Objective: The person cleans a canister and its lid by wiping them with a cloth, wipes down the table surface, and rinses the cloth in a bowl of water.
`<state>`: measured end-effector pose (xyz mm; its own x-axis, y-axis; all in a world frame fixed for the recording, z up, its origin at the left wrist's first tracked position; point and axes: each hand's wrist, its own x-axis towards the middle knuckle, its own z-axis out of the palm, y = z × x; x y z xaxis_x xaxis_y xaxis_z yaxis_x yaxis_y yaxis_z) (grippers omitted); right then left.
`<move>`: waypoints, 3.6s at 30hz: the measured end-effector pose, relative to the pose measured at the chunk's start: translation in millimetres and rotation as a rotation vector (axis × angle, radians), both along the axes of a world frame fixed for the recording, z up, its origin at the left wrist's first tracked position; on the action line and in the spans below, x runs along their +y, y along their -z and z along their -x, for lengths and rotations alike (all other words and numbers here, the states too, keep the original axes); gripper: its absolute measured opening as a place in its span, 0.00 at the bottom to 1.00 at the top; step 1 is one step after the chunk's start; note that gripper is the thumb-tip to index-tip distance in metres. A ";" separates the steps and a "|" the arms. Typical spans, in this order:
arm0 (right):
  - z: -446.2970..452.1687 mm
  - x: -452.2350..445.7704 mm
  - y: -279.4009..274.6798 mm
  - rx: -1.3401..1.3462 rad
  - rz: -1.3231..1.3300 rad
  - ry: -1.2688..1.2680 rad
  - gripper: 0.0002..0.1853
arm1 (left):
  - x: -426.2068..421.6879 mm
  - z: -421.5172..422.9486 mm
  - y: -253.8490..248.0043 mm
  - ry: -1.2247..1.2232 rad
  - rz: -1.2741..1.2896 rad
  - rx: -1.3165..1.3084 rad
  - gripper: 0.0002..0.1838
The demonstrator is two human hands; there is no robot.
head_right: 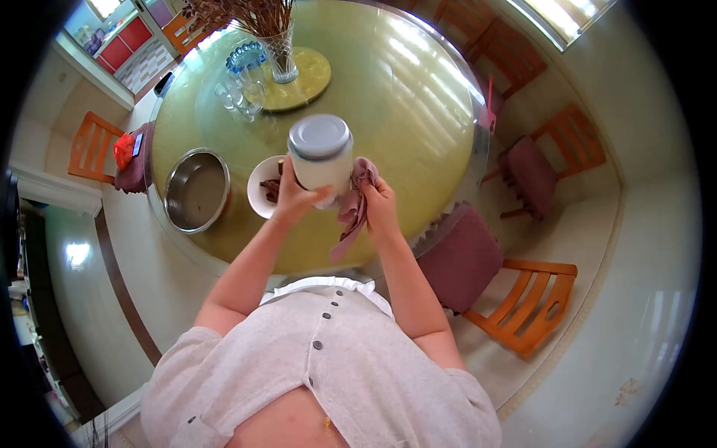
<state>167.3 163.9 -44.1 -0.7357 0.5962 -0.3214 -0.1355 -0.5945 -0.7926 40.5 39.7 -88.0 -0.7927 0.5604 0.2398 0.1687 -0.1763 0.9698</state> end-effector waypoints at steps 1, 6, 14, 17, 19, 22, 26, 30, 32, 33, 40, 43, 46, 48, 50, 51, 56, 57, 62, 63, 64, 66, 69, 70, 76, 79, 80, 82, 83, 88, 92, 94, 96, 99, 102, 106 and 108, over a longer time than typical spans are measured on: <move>-1.8 6.3 13.3 -0.030 0.002 -0.047 0.09 | 0.7 -5.3 5.9 -0.002 0.001 -0.002 0.53; -15.4 11.9 80.0 -0.173 -0.045 -0.133 0.08 | -3.4 -39.9 50.1 -0.162 0.233 0.351 0.54; -41.6 -22.7 130.2 -0.294 -0.277 -0.216 0.09 | -51.7 -74.5 61.5 -0.145 0.548 0.286 0.54; -40.1 -39.6 111.1 -0.357 -0.233 -0.404 0.09 | -80.7 -85.1 73.2 -0.222 0.541 0.285 0.53; -27.9 -55.5 84.0 -0.368 -0.348 -0.531 0.08 | -99.3 -89.2 79.5 -0.304 0.506 0.204 0.54; -11.2 -87.1 93.1 -0.336 -0.264 -0.639 0.08 | -139.3 -92.0 87.3 -0.387 0.521 0.157 0.55; 15.6 -133.3 103.4 -0.291 -0.289 -0.712 0.08 | -194.9 -79.8 82.9 -0.454 0.569 0.224 0.56; 50.2 -169.5 115.4 -0.325 -0.302 -0.748 0.07 | -237.5 -52.4 99.9 -0.475 0.555 0.201 0.56; 62.9 -182.8 137.1 -0.323 -0.404 -0.698 0.07 | -256.4 -38.4 120.3 -0.466 0.460 0.197 0.57; 72.0 -183.7 141.2 -0.251 -0.526 -0.595 0.07 | -260.6 -27.7 121.1 -0.466 0.452 0.203 0.57; 157.8 -198.4 23.8 -0.218 -0.294 -0.497 0.12 | -296.4 -5.8 106.2 -0.355 0.621 0.061 0.50; 203.0 -219.4 -12.3 -0.166 -0.183 -0.597 0.12 | -338.3 10.9 111.8 -0.399 0.799 0.258 0.29; 263.7 -242.4 -0.6 -0.237 -0.388 -0.840 0.13 | -354.7 50.0 75.1 -0.501 0.698 0.393 0.15; 291.9 -254.0 37.4 -0.320 -0.627 -1.000 0.14 | -371.0 62.1 49.9 -0.619 0.573 0.469 0.12; 324.9 -243.3 88.0 -0.203 -1.729 -1.037 0.16 | -357.8 90.5 38.6 -0.621 0.511 0.334 0.11; 319.7 -258.1 84.1 -0.194 -1.706 -1.040 0.16 | -360.5 96.8 24.0 -0.610 0.490 0.209 0.09; 341.3 -265.3 100.6 -0.551 -1.736 -1.084 0.15 | -318.8 163.0 71.6 -0.279 0.450 -0.412 0.17; 337.2 -276.1 117.7 -0.521 -1.744 -1.036 0.14 | -318.5 162.7 72.4 -0.282 0.464 -0.410 0.17; 341.6 -283.2 142.9 -0.320 -1.912 -1.404 0.13 | -304.9 190.9 106.3 -0.245 0.556 -0.665 0.22; 344.0 -288.0 143.2 -0.313 -1.906 -1.401 0.13 | -309.4 192.9 101.2 -0.190 0.625 -0.699 0.23; 344.2 -286.9 150.5 -0.471 -1.928 -1.264 0.14 | -305.9 192.0 104.2 -0.192 0.622 -0.710 0.23; 348.2 -294.2 160.6 -0.615 -1.936 -1.111 0.14 | -307.3 196.0 100.3 -0.240 0.522 -0.876 0.18; 349.4 -294.6 187.1 -0.682 -1.767 -1.044 0.14 | -299.7 202.5 90.9 -0.343 0.382 -1.190 0.14; 352.5 -291.6 188.9 -0.623 -1.580 -1.260 0.13 | -297.8 206.9 87.6 -0.420 0.290 -1.411 0.13; 327.2 -306.3 100.4 -0.486 -0.641 -1.265 0.13 | -294.0 221.4 132.1 -0.446 -0.157 -1.650 0.21; 317.2 -309.4 123.6 -0.275 -0.680 -1.177 0.12 | -295.7 217.8 156.3 -0.423 -0.342 -1.600 0.16; 317.4 -309.5 130.4 -0.211 -0.674 -1.167 0.13 | -294.6 216.7 166.1 -0.441 -0.340 -1.581 0.13; 320.5 -309.2 133.1 -0.225 -0.774 -1.181 0.13 | -297.6 221.6 185.6 -0.335 -0.339 -1.506 0.08; 322.6 -307.8 134.3 -0.245 -0.874 -1.199 0.13 | -296.8 224.2 192.4 -0.327 -0.334 -1.501 0.08; 341.0 -289.1 159.4 -0.312 -1.327 -0.982 0.18 | -286.6 217.6 159.0 -0.405 -0.420 -1.656 0.10; 344.3 -275.6 164.0 -0.556 -1.458 -0.896 0.15 | -287.4 212.3 130.9 -0.458 -0.142 -1.541 0.18; 338.7 -276.1 174.9 -0.519 -1.434 -0.963 0.14 | -290.1 211.5 103.3 -0.399 -0.049 -1.566 0.18; 334.2 -274.6 186.8 -0.282 -1.296 -1.129 0.12 | -294.8 213.3 93.8 -0.343 0.042 -1.583 0.19; 328.1 -280.7 137.8 -0.313 -0.994 -1.316 0.12 | -296.4 214.7 105.6 -0.271 -0.086 -1.657 0.18; 317.4 -287.7 126.8 -0.189 -0.717 -1.199 0.15 | -298.0 213.5 149.5 -0.440 -0.241 -1.634 0.17; 315.1 -287.8 131.8 -0.244 -0.695 -0.969 0.18 | -287.8 198.6 115.5 -0.306 -0.377 -1.397 0.17; 315.9 -292.0 141.4 -0.369 -0.809 -0.770 0.18 | -283.1 196.1 100.3 -0.315 -0.312 -1.369 0.18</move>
